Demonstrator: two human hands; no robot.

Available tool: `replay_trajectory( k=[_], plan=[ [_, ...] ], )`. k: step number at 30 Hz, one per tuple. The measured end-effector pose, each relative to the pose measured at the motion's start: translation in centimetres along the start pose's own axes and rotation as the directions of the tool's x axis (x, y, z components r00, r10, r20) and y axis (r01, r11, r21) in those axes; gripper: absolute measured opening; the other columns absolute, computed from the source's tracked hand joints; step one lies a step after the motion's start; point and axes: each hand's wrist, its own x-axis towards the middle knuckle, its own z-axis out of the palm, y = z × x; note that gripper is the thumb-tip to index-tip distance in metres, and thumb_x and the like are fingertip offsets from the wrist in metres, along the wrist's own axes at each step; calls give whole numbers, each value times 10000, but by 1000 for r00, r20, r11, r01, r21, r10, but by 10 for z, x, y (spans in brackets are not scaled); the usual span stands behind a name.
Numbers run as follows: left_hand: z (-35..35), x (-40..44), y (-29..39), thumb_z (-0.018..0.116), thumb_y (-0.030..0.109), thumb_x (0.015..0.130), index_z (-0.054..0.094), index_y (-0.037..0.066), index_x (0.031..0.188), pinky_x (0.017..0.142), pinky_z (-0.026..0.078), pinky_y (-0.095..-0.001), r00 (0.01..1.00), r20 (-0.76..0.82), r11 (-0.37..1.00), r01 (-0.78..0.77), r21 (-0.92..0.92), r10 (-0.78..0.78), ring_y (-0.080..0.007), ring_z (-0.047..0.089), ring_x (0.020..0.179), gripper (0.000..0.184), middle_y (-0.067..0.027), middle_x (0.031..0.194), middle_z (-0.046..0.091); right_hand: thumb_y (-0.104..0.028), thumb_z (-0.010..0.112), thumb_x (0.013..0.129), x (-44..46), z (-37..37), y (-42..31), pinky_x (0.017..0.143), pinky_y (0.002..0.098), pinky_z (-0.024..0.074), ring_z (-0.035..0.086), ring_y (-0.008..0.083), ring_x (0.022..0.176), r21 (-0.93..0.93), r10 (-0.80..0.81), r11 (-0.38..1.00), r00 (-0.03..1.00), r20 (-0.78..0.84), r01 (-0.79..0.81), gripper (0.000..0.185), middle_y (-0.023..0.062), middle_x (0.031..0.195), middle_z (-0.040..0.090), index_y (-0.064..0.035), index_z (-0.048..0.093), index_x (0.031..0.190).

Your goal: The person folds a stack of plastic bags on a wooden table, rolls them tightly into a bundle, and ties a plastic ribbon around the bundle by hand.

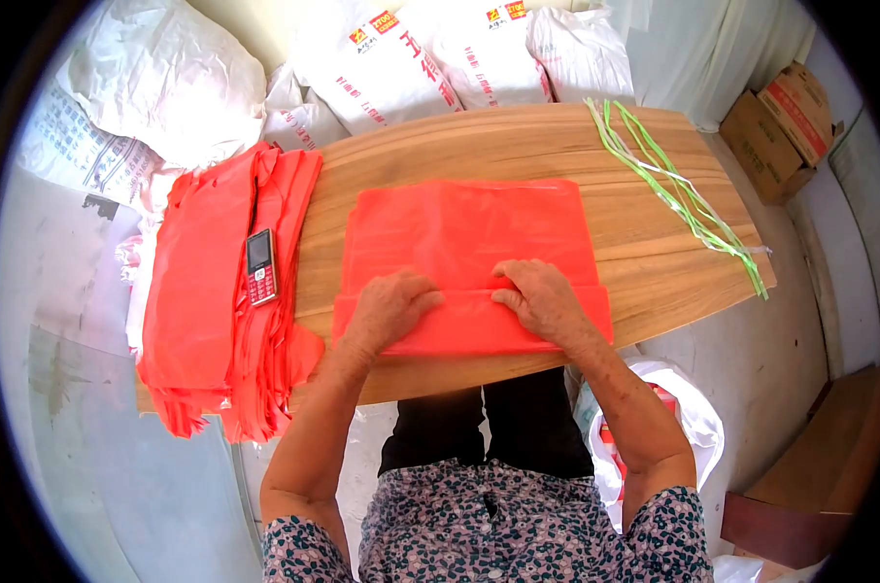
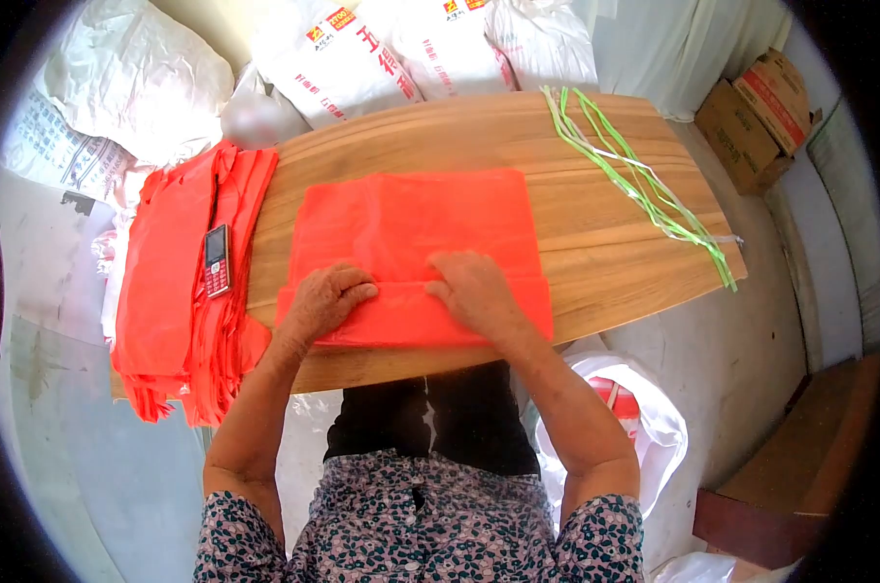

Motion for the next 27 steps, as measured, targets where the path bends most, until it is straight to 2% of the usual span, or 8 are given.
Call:
replay_trajectory(
  k=[5,8,17,20,23,27],
  plan=[
    [4,-2,2,634,285,892,692,69,937,737,488,-420,1000,-7,1000,19,-24,-19,-350,624,848,228,-141,859,645,-199,689,830,-3,3,3,703,430,465,575,327,775,-5,-12,1000,997,72,12,155,116,771,604,-49,649,843],
    [10,-3,0,632,282,893,686,64,917,729,485,-427,1000,-15,1000,25,-19,-25,-354,620,834,226,-146,846,639,-244,646,842,-4,4,1,719,450,453,572,328,799,1,54,999,989,134,-54,173,114,788,607,-84,627,781],
    [12,-3,-1,623,273,896,674,53,904,725,483,-433,1000,3,1000,4,-31,-4,-356,618,836,226,-150,866,647,-255,652,841,-3,3,-4,699,446,444,577,325,770,25,31,999,991,127,-34,211,110,756,609,-80,610,729],
    [10,-2,-1,626,283,894,674,54,906,721,483,-434,999,38,1000,5,-1,-5,-358,618,833,234,-150,867,647,-255,649,841,-3,4,-4,697,448,444,581,331,760,8,33,999,989,147,-34,219,116,747,614,-77,610,719],
    [10,-2,5,627,302,893,673,54,903,720,481,-432,1000,20,999,12,-40,-11,-358,616,833,252,-151,860,644,-281,677,840,-3,9,-2,656,435,445,577,330,726,-115,12,993,987,161,6,235,110,719,593,-69,615,762],
    [11,-3,3,624,315,893,670,52,893,715,474,-428,1000,21,999,-2,-39,3,-354,610,832,267,-145,842,636,-286,668,842,0,7,-7,658,442,441,581,331,734,-4,44,999,989,138,-44,233,108,734,607,-75,606,768]
  ],
)
